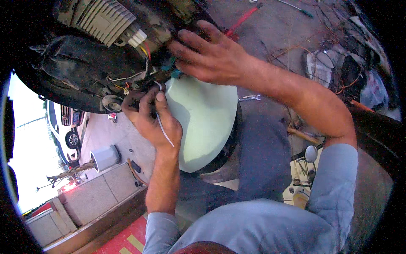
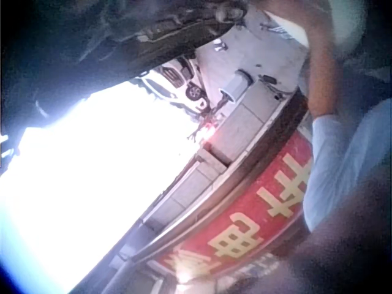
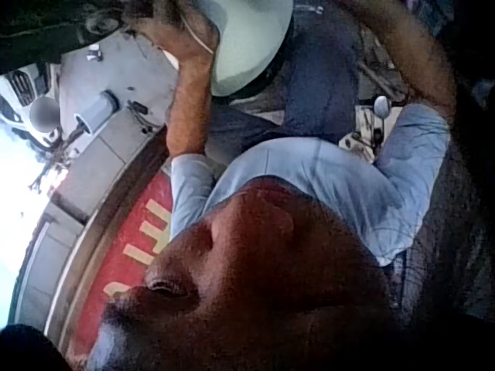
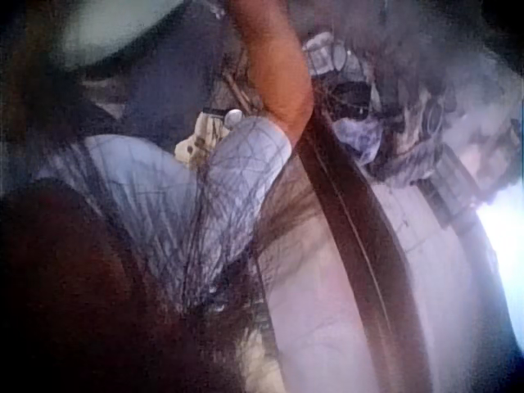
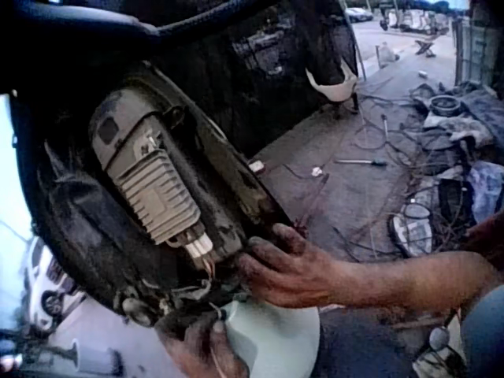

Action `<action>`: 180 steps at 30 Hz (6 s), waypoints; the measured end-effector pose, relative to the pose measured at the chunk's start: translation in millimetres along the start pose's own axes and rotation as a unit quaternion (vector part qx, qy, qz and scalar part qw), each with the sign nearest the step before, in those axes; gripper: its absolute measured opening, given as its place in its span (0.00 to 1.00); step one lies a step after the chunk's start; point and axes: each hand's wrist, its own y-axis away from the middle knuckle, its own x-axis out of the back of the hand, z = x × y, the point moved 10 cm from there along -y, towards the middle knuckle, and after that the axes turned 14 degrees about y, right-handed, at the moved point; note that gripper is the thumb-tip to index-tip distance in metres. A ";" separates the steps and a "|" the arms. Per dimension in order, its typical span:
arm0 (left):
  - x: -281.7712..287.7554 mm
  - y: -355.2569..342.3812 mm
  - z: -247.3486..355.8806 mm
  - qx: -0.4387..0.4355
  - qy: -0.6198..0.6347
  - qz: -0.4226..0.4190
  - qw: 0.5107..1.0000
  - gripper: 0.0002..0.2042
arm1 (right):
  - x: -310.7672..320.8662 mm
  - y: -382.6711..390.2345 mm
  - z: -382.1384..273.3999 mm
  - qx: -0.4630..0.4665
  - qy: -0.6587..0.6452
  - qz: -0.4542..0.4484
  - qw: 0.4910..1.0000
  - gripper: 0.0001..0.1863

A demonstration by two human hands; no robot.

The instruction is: The person works on the internal wiring and components of a scooter, using pliers to cut or secure wires and reaching into a shelf to retrieve items.

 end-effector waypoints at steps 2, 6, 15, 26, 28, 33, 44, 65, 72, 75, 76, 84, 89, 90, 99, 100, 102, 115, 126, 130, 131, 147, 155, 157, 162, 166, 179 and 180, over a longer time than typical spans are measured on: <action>-0.8 -0.4 -1.9 0.014 0.007 -0.002 1.000 0.14 | -1.6 0.0 2.8 0.011 -0.010 0.016 1.000 0.09; -0.3 -1.6 -2.7 0.011 0.033 -0.001 0.999 0.13 | -10.1 -0.3 7.3 0.030 -0.028 0.018 0.999 0.10; -1.6 -0.6 -9.2 -0.001 0.073 0.002 0.997 0.12 | -20.5 0.5 13.6 -0.063 0.001 0.013 0.998 0.14; 19.2 7.3 -29.0 -0.003 0.200 0.105 0.974 0.15 | -17.4 24.1 29.5 -0.132 -0.073 -0.072 0.986 0.17; 22.3 8.4 -38.8 0.035 0.260 0.134 0.956 0.14 | 1.3 53.4 33.5 -0.235 -0.099 -0.138 0.957 0.19; 49.8 28.2 -38.7 0.078 0.324 0.169 0.928 0.10 | 62.0 121.0 -24.1 -0.381 -0.259 -0.279 0.842 0.17; 396.2 524.6 -49.5 0.547 -0.086 0.262 0.791 0.09 | 164.8 112.6 -266.9 -0.148 -0.648 -0.414 0.622 0.16; 521.5 672.1 149.5 0.830 0.218 0.190 0.477 0.17 | 328.3 -320.4 -286.9 0.019 -0.450 -0.561 0.695 0.15; 624.9 671.1 377.5 0.683 0.075 0.193 0.701 0.14 | 421.8 -451.9 -330.8 0.206 -0.491 -0.572 0.624 0.16; 581.6 711.0 460.7 0.742 -0.127 -0.232 0.616 0.11 | 463.5 -440.3 -348.2 0.346 -0.459 -0.568 0.589 0.18; 563.2 723.0 479.6 0.756 -0.113 -0.223 0.605 0.10 | 486.9 -438.9 -361.6 0.399 -0.478 -0.528 0.577 0.18; 505.1 802.6 572.1 0.890 0.099 0.171 0.412 0.18 | 580.6 -398.5 -419.0 0.606 -0.363 -0.488 0.512 0.18; 609.8 870.1 580.2 0.840 -0.187 0.104 0.499 0.15 | 624.8 -372.9 -470.0 0.609 -0.275 -0.478 0.571 0.20; 626.2 883.7 578.3 0.839 -0.197 0.086 0.499 0.14 | 634.1 -376.1 -477.9 0.572 -0.347 -0.494 0.555 0.19; 739.4 1119.6 684.0 0.888 -0.061 0.220 0.400 0.13 | 718.4 -340.5 -572.0 0.517 -0.239 -0.667 0.480 0.20; 735.4 1126.5 693.8 0.894 -0.070 0.184 0.402 0.13 | 715.4 -337.6 -577.9 0.529 -0.215 -0.656 0.494 0.20; 719.5 1140.9 719.3 0.928 -0.062 0.129 0.345 0.16 | 711.0 -333.4 -595.8 0.548 -0.225 -0.606 0.531 0.21; 802.6 1216.7 754.9 0.885 -0.035 0.398 0.239 0.21 | 790.1 -283.9 -673.3 0.585 -0.213 -0.659 0.422 0.17; 1222.1 1320.5 574.9 0.646 0.032 0.630 0.429 0.21 | 888.9 -155.2 -623.5 0.256 -0.348 -0.804 0.408 0.21; 1381.8 1258.9 522.2 0.525 -0.021 0.647 0.553 0.22 | 949.0 -102.6 -601.0 0.058 -0.461 -0.818 0.339 0.22; 1410.0 1231.9 512.6 0.479 -0.026 0.657 0.581 0.20 | 963.6 -89.5 -597.8 0.006 -0.485 -0.817 0.311 0.22; 1533.6 862.5 428.7 0.187 0.145 0.462 0.855 0.14 | 1145.3 -51.9 -511.3 -0.334 -0.595 -0.703 0.201 0.27; 1506.5 779.5 374.0 0.249 -0.021 0.412 0.876 0.15 | 1175.1 -77.8 -522.4 -0.373 -0.605 -0.676 0.194 0.28; 1503.3 777.9 378.1 0.249 -0.020 0.419 0.873 0.15 | 1175.6 -80.0 -524.4 -0.377 -0.609 -0.671 0.191 0.28; 1500.8 778.6 386.4 0.244 -0.017 0.429 0.870 0.16 | 1181.1 -85.5 -529.8 -0.391 -0.620 -0.658 0.175 0.29; 1500.4 776.2 390.3 0.242 -0.021 0.435 0.867 0.16 | 1173.3 -90.7 -535.8 -0.392 -0.634 -0.648 0.157 0.29; 1505.7 762.7 402.2 0.237 -0.024 0.443 0.864 0.19 | 1133.3 -33.8 -538.0 -0.398 -0.573 -0.701 0.149 0.23; 1506.6 760.5 402.2 0.235 -0.024 0.443 0.865 0.20 | 1128.7 -38.6 -540.1 -0.304 -0.576 -0.724 0.230 0.22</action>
